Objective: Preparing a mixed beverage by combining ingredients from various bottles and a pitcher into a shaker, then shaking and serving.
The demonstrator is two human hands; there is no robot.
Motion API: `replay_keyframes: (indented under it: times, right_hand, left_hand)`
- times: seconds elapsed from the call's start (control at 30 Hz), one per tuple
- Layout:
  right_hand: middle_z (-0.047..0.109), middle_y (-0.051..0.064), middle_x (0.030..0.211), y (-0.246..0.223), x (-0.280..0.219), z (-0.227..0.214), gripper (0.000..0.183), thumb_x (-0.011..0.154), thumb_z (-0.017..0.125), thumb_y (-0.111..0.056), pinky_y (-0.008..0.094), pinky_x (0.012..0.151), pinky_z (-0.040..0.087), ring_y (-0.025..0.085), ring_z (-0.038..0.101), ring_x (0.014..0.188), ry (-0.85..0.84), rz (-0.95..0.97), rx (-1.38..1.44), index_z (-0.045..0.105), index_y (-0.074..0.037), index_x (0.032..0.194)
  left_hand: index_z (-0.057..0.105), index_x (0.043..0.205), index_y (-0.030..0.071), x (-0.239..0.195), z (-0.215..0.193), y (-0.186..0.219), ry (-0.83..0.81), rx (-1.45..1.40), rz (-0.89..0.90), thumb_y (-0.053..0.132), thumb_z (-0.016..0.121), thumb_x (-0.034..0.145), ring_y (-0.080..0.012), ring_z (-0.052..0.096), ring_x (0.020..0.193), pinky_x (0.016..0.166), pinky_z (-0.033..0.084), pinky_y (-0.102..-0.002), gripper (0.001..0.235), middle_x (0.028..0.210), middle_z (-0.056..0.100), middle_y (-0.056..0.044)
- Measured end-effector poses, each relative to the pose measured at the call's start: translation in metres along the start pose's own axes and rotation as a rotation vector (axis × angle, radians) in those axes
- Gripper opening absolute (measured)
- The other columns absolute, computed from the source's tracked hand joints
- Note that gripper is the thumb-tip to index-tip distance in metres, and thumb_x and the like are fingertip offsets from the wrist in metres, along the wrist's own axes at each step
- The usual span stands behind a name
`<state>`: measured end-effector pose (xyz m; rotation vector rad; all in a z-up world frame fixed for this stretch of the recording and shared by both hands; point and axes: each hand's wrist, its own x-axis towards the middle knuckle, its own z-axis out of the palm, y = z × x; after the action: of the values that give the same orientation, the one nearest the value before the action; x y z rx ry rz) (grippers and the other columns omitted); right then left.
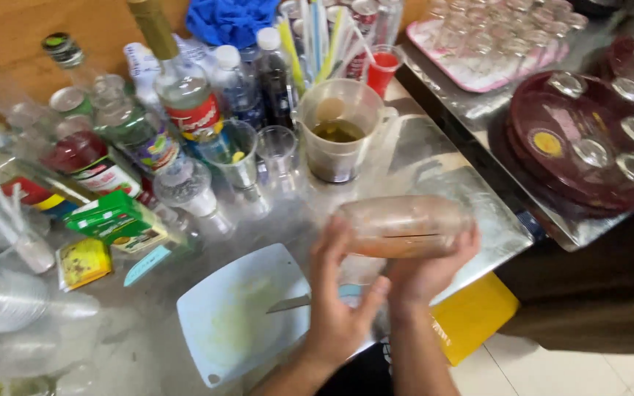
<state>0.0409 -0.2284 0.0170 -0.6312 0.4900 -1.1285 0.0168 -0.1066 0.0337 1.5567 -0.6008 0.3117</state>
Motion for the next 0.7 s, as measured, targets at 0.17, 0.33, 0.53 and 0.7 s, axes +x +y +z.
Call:
replay_keyframes:
  times: [0.17, 0.33, 0.53, 0.7]
  right_hand:
    - [0.057, 0.014, 0.134, 0.016, -0.016, -0.032, 0.075, 0.090, 0.063, -0.016, 0.037, 0.090, 0.050, 0.023, 0.060, 0.112, -0.416, 0.305, -0.079, 0.026, -0.020, 0.155]
    - [0.064, 0.007, 0.122, -0.010, 0.005, -0.012, 0.046, 0.100, 0.052, -0.033, 0.036, 0.090, 0.050, 0.020, 0.063, 0.104, -0.121, 0.131, -0.084, 0.041, -0.020, 0.143]
    - [0.059, 0.007, 0.105, -0.007, -0.009, -0.018, 0.066, 0.092, 0.054, -0.003, 0.030, 0.072, 0.049, 0.013, 0.056, 0.081, -0.158, 0.225, -0.204, 0.031, -0.024, 0.150]
    - [0.063, 0.003, 0.110, -0.006, -0.008, -0.011, 0.029, 0.098, 0.055, -0.027, 0.028, 0.092, 0.048, 0.014, 0.061, 0.101, -0.023, 0.047, -0.001, 0.049, -0.017, 0.125]
  left_hand:
    - [0.008, 0.154, 0.015, -0.001, 0.008, -0.008, 0.458, -0.243, -0.399, 0.019, 0.063, 0.091, -0.0302, 0.032, 0.148, 0.113, 0.035, -0.053, 0.084, 0.166, 0.013, -0.014]
    - [0.011, 0.156, 0.008, -0.026, 0.019, 0.010, 0.041, -0.242, -0.208, 0.024, 0.064, 0.095, -0.0312, 0.036, 0.144, 0.115, 0.039, -0.047, 0.082, 0.159, 0.026, -0.019]
    - [0.003, 0.156, 0.007, -0.019, 0.029, -0.009, 0.380, -0.343, -0.194, 0.014, 0.066, 0.092, -0.0297, 0.047, 0.137, 0.115, 0.044, -0.045, 0.090, 0.151, 0.033, -0.020]
    - [0.011, 0.159, 0.004, -0.017, 0.019, 0.006, 0.070, -0.334, -0.114, 0.018, 0.063, 0.095, -0.0293, 0.031, 0.154, 0.123, 0.035, -0.047, 0.084, 0.167, 0.017, -0.015]
